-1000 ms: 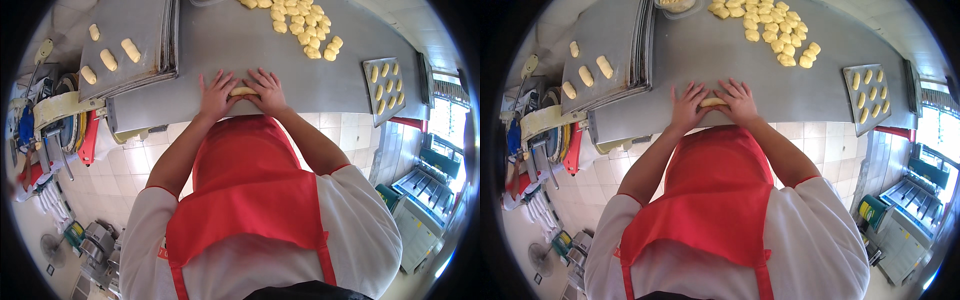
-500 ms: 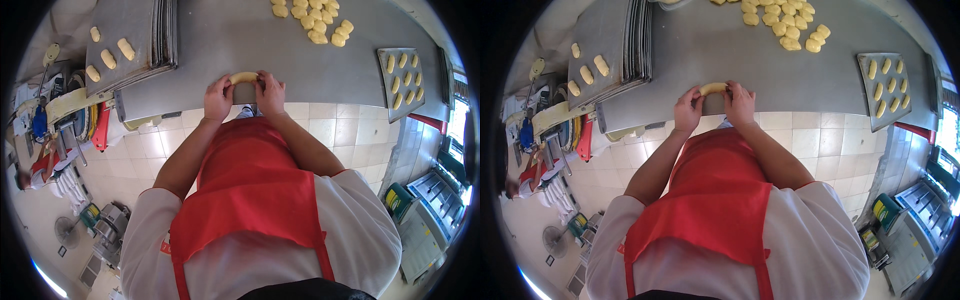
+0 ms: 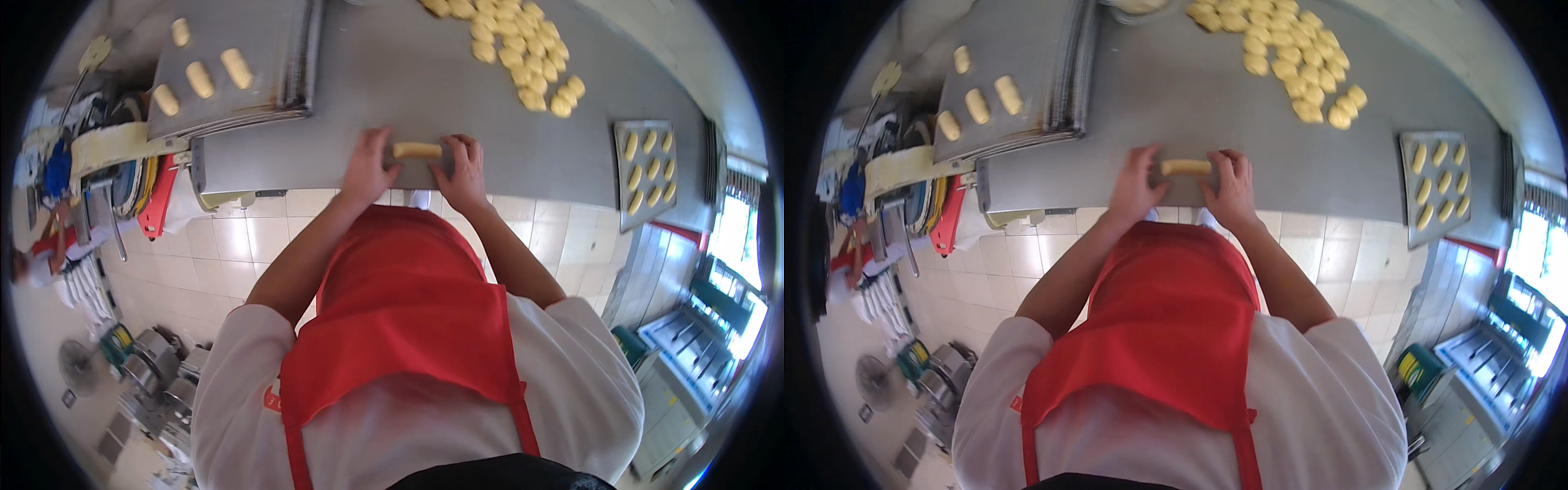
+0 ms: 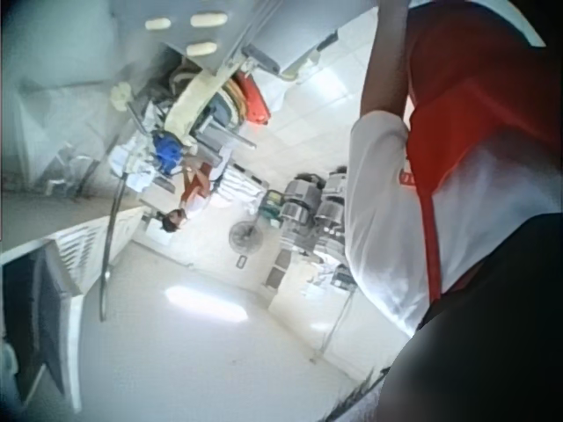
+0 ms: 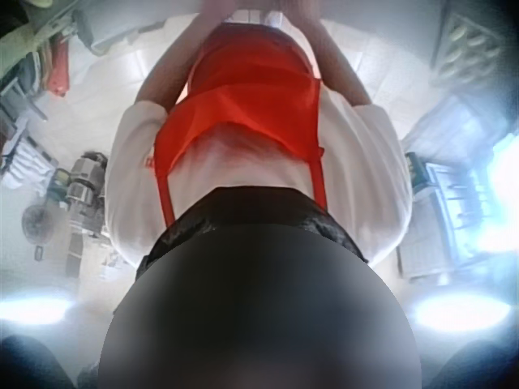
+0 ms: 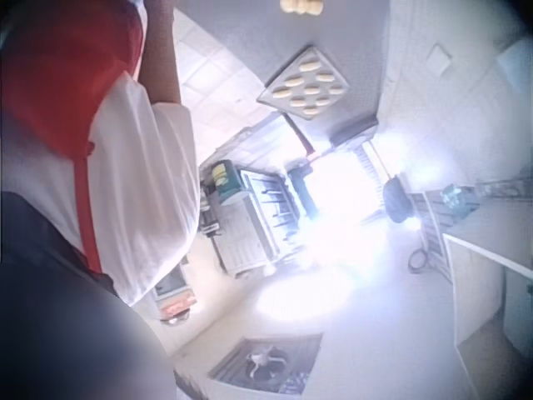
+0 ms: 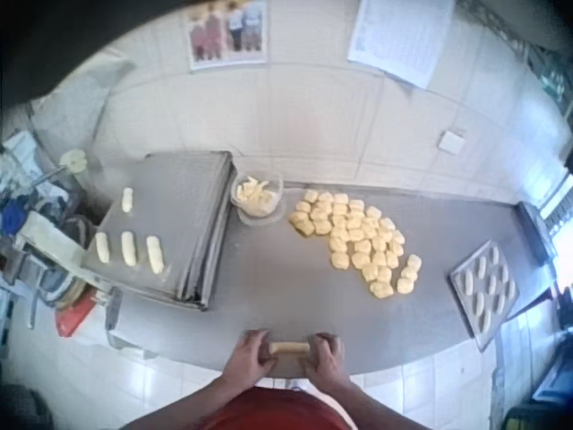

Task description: The person prepares bread by placing pieces of dough onto a tray, filling pieces of dough with cheese, rolling them into cylinders, and placing them onto trays, then carries two trays across the bakery and places them into a large commercial proofer before wiping their hands with a cloth.

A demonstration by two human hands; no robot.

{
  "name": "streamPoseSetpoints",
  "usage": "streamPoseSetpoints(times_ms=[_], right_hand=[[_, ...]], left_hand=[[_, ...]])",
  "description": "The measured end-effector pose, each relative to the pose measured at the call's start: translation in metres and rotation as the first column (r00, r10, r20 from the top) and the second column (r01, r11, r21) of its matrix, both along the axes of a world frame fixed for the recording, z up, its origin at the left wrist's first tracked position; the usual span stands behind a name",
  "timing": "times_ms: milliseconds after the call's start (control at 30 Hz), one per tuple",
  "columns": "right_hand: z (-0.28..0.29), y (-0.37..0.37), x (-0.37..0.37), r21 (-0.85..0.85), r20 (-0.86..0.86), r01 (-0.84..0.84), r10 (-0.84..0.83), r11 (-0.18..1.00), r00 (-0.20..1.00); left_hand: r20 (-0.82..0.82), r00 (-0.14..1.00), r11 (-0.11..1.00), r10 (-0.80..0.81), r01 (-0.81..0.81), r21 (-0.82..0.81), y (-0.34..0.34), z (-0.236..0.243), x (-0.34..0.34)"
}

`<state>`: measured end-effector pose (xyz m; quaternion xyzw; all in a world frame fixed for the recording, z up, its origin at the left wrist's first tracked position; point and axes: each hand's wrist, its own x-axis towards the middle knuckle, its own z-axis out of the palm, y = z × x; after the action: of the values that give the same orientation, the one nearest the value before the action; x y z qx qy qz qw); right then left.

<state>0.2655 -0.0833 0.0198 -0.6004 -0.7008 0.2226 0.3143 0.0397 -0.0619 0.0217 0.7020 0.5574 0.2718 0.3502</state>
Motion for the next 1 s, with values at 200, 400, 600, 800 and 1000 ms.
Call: streamPoseSetpoints(times_ms=[200, 400, 600, 800, 1000], right_hand=[[0.067, 0.065, -0.055, -0.138, -0.217, -0.319, 0.286, 0.938, 0.933], [0.242, 0.198, -0.246, 0.569, -0.264, -0.243, 0.454, 0.785, 0.851], [0.184, 0.32, -0.354, 0.086, 0.006, -0.345, 0.346, 0.935, 0.938], [0.161, 0.314, -0.348, 0.143, 0.048, -0.506, 0.505, 0.85, 0.862], [0.158, 0.344, -0.369, 0.076, 0.179, -0.543, 0.524, 0.836, 0.833]], left_hand=[[-0.057, 0.961, 0.963, -0.271, 0.271, -0.015, 0.077, 0.073, -0.048], [0.303, 0.941, 0.692, -0.148, -0.121, 0.712, 0.12, 0.282, -0.236], [0.479, 0.878, 0.699, 0.0, -0.343, 0.628, 0.091, 0.259, -0.338], [0.617, 0.704, 0.811, 0.351, -0.558, 0.175, 0.009, 0.179, -0.38], [0.622, 0.718, 0.836, 0.313, -0.519, 0.179, 0.041, 0.176, -0.368]])
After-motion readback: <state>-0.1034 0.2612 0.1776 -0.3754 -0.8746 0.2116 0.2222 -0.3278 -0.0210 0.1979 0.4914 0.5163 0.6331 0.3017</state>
